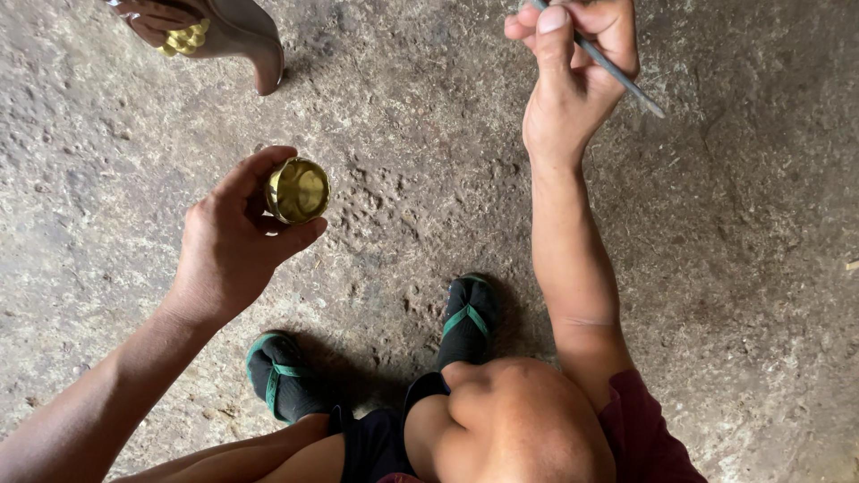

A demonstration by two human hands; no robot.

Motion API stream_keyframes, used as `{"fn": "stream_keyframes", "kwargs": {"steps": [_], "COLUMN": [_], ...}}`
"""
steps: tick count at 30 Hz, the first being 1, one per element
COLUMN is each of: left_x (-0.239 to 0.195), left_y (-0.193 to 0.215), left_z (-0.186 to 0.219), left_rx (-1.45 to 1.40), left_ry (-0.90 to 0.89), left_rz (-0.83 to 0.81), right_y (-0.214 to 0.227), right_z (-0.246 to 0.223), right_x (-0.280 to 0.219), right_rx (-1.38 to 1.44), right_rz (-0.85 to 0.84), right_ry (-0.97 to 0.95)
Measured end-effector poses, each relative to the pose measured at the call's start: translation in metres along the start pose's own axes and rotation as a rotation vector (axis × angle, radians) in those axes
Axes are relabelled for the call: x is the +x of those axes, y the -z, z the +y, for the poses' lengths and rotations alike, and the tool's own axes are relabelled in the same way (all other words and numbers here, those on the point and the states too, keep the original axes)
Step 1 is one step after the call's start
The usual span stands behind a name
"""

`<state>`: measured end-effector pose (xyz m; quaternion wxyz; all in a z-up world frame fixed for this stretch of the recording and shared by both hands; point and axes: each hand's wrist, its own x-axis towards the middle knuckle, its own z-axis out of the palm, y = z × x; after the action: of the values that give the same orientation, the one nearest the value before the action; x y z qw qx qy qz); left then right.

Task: The person paints the carved details on the legs of a brown wooden table with gold paint using a small brush. They repeatedly dip the brush into a small container of gold paint held in the left hand and apply it to the ornate carvings.

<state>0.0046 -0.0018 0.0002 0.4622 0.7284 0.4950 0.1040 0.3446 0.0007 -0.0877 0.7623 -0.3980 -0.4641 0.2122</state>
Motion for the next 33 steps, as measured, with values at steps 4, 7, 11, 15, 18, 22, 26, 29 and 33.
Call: {"fn": "stream_keyframes", "kwargs": {"steps": [4,7,11,15,18,22,26,29,33], "left_x": [0.000,0.001,0.002,0.001,0.000,-0.001,-0.001,-0.001,-0.003], "left_y": [0.000,0.000,0.000,0.001,0.001,0.004,0.005,0.004,0.004], "left_z": [-0.002,-0.003,-0.004,-0.005,-0.005,-0.004,-0.006,-0.005,-0.006], "left_rx": [0.011,0.030,0.039,0.038,0.032,0.035,0.029,0.022,0.047], "left_ry": [0.012,0.002,0.014,-0.010,-0.002,0.023,0.044,0.039,0.061], "left_rz": [0.002,-0.002,-0.007,0.001,0.002,0.010,0.006,0.006,0.012], "right_y": [-0.002,-0.002,0.000,-0.001,-0.002,-0.004,-0.012,-0.021,-0.030], "right_z": [0.002,0.003,0.003,0.003,0.002,-0.001,-0.002,-0.005,-0.011], "right_x": [0.003,0.006,0.006,0.006,0.001,-0.008,-0.022,-0.028,-0.025], "right_rx": [0.001,0.006,-0.006,-0.007,-0.011,-0.229,-0.513,-0.641,-0.709], "right_rz": [-0.014,-0.016,-0.031,-0.022,-0.048,-0.059,-0.065,-0.045,-0.061], "right_ry": [0.007,0.042,0.043,0.038,0.058,0.228,0.393,0.421,0.475]}}
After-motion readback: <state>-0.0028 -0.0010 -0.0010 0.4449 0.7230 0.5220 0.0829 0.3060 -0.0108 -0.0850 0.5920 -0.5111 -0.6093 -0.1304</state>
